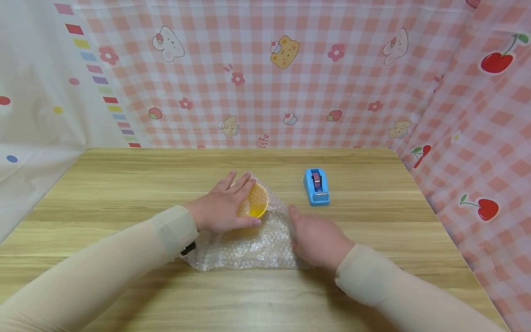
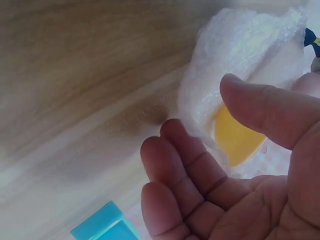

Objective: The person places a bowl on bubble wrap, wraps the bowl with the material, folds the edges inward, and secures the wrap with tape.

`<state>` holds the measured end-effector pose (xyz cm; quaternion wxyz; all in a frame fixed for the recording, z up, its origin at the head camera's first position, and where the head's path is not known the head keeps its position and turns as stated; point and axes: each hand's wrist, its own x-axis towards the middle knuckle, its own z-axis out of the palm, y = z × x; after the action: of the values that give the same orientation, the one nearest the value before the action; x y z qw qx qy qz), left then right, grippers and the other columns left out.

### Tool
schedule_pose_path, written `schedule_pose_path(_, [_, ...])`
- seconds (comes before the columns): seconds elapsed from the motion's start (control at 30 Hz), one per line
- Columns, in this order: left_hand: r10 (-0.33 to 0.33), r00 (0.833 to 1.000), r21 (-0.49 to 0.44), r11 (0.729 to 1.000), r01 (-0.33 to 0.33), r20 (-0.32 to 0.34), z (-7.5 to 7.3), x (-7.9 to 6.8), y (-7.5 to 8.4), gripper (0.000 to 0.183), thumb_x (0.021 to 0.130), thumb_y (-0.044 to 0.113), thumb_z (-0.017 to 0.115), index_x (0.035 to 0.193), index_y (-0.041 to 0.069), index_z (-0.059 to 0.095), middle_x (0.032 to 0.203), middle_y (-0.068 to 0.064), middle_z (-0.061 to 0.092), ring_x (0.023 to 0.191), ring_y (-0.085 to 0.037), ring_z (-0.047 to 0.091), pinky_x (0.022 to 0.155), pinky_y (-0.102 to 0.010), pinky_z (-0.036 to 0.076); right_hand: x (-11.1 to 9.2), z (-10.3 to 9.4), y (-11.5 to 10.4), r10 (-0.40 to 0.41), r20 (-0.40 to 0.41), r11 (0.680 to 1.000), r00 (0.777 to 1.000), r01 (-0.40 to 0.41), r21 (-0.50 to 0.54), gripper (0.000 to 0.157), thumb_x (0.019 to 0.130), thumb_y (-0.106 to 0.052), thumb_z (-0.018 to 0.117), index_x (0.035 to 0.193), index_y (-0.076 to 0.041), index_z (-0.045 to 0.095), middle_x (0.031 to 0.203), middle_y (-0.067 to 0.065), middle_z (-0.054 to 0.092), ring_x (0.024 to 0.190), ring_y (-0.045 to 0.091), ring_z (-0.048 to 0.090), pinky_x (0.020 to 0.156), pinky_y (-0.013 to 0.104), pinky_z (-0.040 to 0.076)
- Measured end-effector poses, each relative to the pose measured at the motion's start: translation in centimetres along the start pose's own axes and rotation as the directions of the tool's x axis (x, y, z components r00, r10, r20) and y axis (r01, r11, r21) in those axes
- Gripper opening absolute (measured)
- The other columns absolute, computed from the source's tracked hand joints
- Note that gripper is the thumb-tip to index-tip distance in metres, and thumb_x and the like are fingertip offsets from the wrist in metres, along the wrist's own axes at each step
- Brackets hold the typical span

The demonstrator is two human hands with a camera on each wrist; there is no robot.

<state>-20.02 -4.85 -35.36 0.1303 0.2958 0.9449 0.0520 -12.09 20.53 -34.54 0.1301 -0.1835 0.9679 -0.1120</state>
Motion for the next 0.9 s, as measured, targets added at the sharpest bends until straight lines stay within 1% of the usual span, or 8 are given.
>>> schedule_pose_path(0.07, [-0.001,1.000,0.001,1.000,0.001,0.002,0.02,0.00,0.00,0.113,0.094,0.085,0.043,0.171,0.013,0.002,0.179,-0.006,-0.007,0.164,-0.040,-0.012,0.133,-0.054,0.003,-0.08,0.05,-0.03,0.023,0.017,0.999,1.000,-0.024,0.035,0.087,0.094,-0.014,0.074,0.163,0.006,0.026,0.104,0.013,0.076,0.071,0.015,0.062,0.068,0.035,0.057])
schedule_pose_path(0.17, [-0.001,1.000,0.005,1.000,0.001,0.001,0.05,0.00,0.01,0.113,0.094,0.085,0.042,0.171,0.013,0.001,0.179,-0.007,-0.006,0.164,-0.040,-0.011,0.133,-0.054,0.003,-0.23,0.15,-0.04,0.049,0.039,0.996,0.998,-0.052,0.066,0.090,0.094,-0.013,0.072,0.166,0.004,0.021,0.090,0.006,0.072,0.066,0.013,0.058,0.063,0.031,0.053])
schedule_pose_path(0.43, [-0.004,1.000,0.011,1.000,0.004,0.005,0.01,-0.03,0.04,0.113,0.094,0.085,0.042,0.171,0.013,0.000,0.179,-0.007,-0.006,0.164,-0.041,-0.009,0.133,-0.056,0.006,-0.82,0.33,-0.15,0.037,0.036,0.994,0.999,-0.040,0.098,0.091,0.093,-0.002,0.068,0.166,0.005,0.012,0.068,0.002,0.058,0.058,0.016,0.055,0.056,0.031,0.048])
schedule_pose_path(0.57, [-0.005,1.000,0.007,1.000,0.005,0.000,-0.02,-0.02,0.05,0.113,0.094,0.084,0.042,0.171,0.013,0.001,0.179,-0.007,-0.006,0.164,-0.042,-0.007,0.133,-0.055,0.005,-0.93,0.18,-0.30,0.068,0.046,0.990,0.997,-0.073,0.120,0.097,0.093,-0.002,0.071,0.167,0.002,0.010,0.070,0.002,0.058,0.060,0.016,0.055,0.056,0.031,0.048])
schedule_pose_path(0.67, [0.001,1.000,0.005,1.000,-0.001,-0.007,-0.01,-0.01,0.03,0.112,0.094,0.084,0.043,0.171,0.012,0.002,0.179,-0.008,-0.005,0.164,-0.043,-0.006,0.133,-0.055,0.005,-0.96,-0.01,-0.43,0.090,0.053,0.986,0.995,-0.096,0.135,0.096,0.094,-0.002,0.071,0.167,0.001,0.010,0.072,0.002,0.059,0.060,0.016,0.055,0.056,0.031,0.048])
schedule_pose_path(0.77, [0.005,1.000,0.000,1.000,-0.005,-0.006,-0.01,-0.02,0.02,0.112,0.095,0.084,0.043,0.171,0.012,0.003,0.179,-0.009,-0.005,0.164,-0.043,-0.006,0.133,-0.055,0.004,-0.97,-0.19,-0.52,0.090,0.047,0.987,0.995,-0.095,0.130,0.091,0.095,-0.002,0.069,0.167,0.001,0.013,0.074,0.003,0.060,0.060,0.016,0.055,0.057,0.031,0.049])
schedule_pose_path(0.8, [0.005,1.000,-0.002,1.000,-0.005,-0.005,-0.03,-0.02,0.02,0.112,0.095,0.083,0.043,0.171,0.012,0.002,0.179,-0.009,-0.005,0.164,-0.043,-0.007,0.133,-0.055,0.004,-0.96,-0.25,-0.56,0.090,0.044,0.986,0.995,-0.095,0.135,0.089,0.095,-0.002,0.068,0.167,0.000,0.015,0.078,0.005,0.062,0.061,0.017,0.055,0.058,0.032,0.050])
schedule_pose_path(0.9, [0.003,1.000,-0.001,1.000,-0.003,0.000,-0.09,-0.03,0.02,0.112,0.095,0.083,0.043,0.171,0.012,0.002,0.179,-0.008,-0.005,0.164,-0.043,-0.007,0.133,-0.055,0.004,-0.96,-0.45,-0.66,0.061,0.023,0.991,0.998,-0.063,0.114,0.081,0.095,-0.001,0.070,0.164,-0.004,0.028,0.107,0.014,0.074,0.077,0.017,0.065,0.073,0.038,0.061])
